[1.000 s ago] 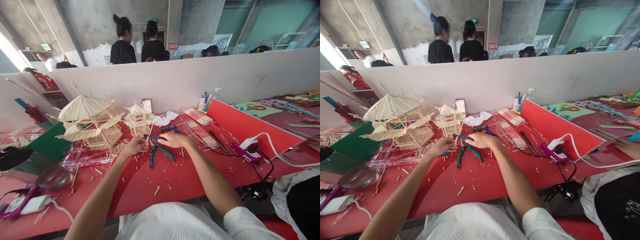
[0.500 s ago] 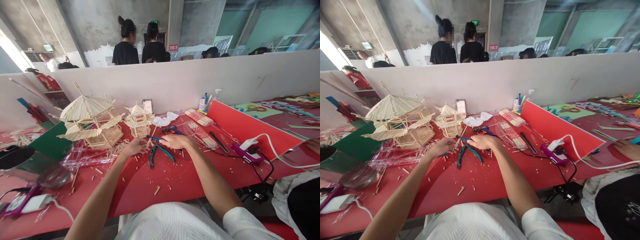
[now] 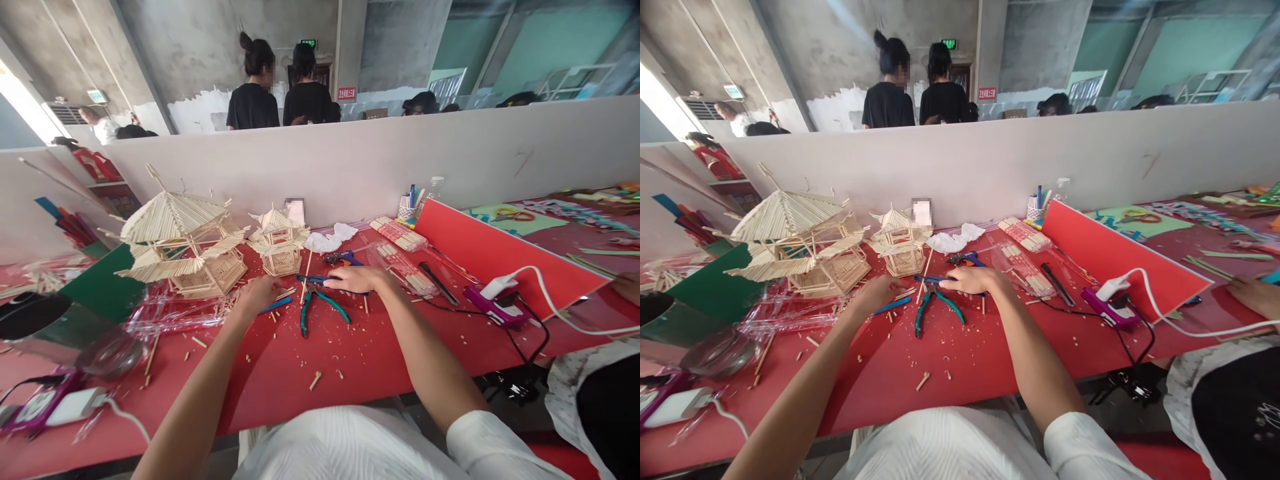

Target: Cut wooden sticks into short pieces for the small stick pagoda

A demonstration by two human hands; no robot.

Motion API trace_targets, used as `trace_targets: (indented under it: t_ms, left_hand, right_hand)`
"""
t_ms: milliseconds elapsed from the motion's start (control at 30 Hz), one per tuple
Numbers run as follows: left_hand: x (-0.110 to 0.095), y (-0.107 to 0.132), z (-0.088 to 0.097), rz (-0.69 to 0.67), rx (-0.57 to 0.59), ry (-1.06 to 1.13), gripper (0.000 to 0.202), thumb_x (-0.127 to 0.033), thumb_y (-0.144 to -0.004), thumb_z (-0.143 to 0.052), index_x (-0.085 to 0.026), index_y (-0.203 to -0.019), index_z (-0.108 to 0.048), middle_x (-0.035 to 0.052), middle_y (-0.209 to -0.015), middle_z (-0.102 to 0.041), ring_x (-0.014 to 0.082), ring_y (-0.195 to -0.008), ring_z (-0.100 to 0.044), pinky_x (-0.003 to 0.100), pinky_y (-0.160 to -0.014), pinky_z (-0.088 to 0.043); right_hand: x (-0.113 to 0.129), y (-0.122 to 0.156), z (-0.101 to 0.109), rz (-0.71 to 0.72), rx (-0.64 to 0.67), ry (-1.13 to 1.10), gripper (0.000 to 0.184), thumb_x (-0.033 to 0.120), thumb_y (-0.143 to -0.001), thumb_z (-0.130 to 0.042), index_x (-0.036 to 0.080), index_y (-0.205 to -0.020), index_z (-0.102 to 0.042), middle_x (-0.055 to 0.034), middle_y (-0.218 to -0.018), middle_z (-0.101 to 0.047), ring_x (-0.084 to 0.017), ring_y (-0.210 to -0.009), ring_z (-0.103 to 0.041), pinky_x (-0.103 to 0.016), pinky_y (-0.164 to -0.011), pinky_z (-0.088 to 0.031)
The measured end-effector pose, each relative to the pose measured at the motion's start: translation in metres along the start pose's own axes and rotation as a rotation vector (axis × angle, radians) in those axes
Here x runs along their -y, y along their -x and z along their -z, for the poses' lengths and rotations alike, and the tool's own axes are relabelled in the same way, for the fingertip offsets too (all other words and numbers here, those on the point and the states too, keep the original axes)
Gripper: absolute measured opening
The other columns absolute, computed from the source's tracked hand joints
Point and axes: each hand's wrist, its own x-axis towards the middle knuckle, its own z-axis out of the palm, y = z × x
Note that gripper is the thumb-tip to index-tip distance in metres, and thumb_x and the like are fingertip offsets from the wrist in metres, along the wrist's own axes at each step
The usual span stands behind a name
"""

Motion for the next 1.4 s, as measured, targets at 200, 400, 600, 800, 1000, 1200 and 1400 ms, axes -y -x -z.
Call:
trace_targets:
  t_ms: [200,400,600,800,1000,1200,1400]
  left_hand:
    - [-0.024,0.009,0.003,-0.333,-0.003,0.001,0.049,-0.046,-0.095,-0.051,-0.018,-0.135,-0.058,0.0146,-0.132,-0.064,0.0245,-0.102,-0.068,0.036,-0.092,-0.053]
    - [-0.041,0.016,-0.013,-0.411,0.248,0.380,0.063,-0.049,-0.086,-0.068,-0.021,-0.140,-0.053,0.0155,-0.139,-0.057,0.0211,-0.089,-0.072,0.034,-0.080,-0.060]
    - [-0.035,0.014,-0.011,-0.404,0.217,0.364,0.059,-0.047,-0.083,-0.071,-0.018,-0.132,-0.061,0.0138,-0.127,-0.065,0.0194,-0.083,-0.072,0.034,-0.075,-0.062]
    - [-0.026,0.009,0.000,-0.524,0.050,0.049,0.045,-0.039,-0.090,-0.062,-0.019,-0.130,-0.062,0.0120,-0.125,-0.068,0.0259,-0.115,-0.065,0.039,-0.101,-0.053]
    - [-0.023,0.009,0.009,-0.565,0.001,-0.070,0.046,-0.028,-0.090,-0.058,-0.020,-0.136,-0.058,0.0113,-0.134,-0.064,0.0237,-0.116,-0.064,0.039,-0.105,-0.049]
    - [-0.022,0.010,0.017,-0.588,-0.011,-0.073,0.047,-0.028,-0.090,-0.057,-0.020,-0.136,-0.057,0.0113,-0.132,-0.065,0.0252,-0.118,-0.063,0.039,-0.104,-0.049]
    - [-0.023,0.011,0.025,-0.612,-0.043,-0.070,0.041,-0.031,-0.092,-0.053,-0.021,-0.131,-0.062,0.0120,-0.132,-0.064,0.0255,-0.120,-0.061,0.040,-0.104,-0.049]
  right_hand:
    - [0.009,0.011,0.006,-0.017,0.033,0.002,0.055,0.071,-0.093,-0.038,0.021,-0.093,-0.061,-0.0052,-0.082,-0.070,-0.019,-0.071,-0.063,-0.028,-0.061,-0.039]
    - [0.025,0.022,0.009,0.041,-0.029,0.156,0.052,0.068,-0.092,-0.041,0.020,-0.096,-0.063,-0.0064,-0.086,-0.069,-0.020,-0.072,-0.060,-0.028,-0.058,-0.033]
    - [0.032,0.015,0.004,0.144,-0.139,0.287,0.055,0.068,-0.094,-0.040,0.020,-0.096,-0.067,-0.0091,-0.089,-0.072,-0.021,-0.076,-0.063,-0.028,-0.060,-0.031]
    - [0.037,-0.003,-0.008,0.113,-0.297,0.431,0.062,0.072,-0.094,-0.038,0.018,-0.100,-0.069,-0.0141,-0.099,-0.074,-0.028,-0.088,-0.068,-0.030,-0.069,-0.037]
    - [0.037,-0.016,-0.015,0.089,-0.368,0.504,0.066,0.073,-0.094,-0.034,0.018,-0.101,-0.070,-0.0148,-0.094,-0.075,-0.030,-0.087,-0.070,-0.031,-0.073,-0.040]
    - [0.037,-0.025,-0.024,0.106,-0.467,0.476,0.064,0.073,-0.092,-0.039,0.019,-0.094,-0.073,-0.0110,-0.086,-0.076,-0.026,-0.080,-0.070,-0.028,-0.068,-0.039]
    - [0.041,-0.037,-0.031,0.104,-0.562,0.448,0.063,0.070,-0.094,-0.040,0.018,-0.092,-0.075,-0.0105,-0.081,-0.076,-0.024,-0.077,-0.070,-0.027,-0.066,-0.038]
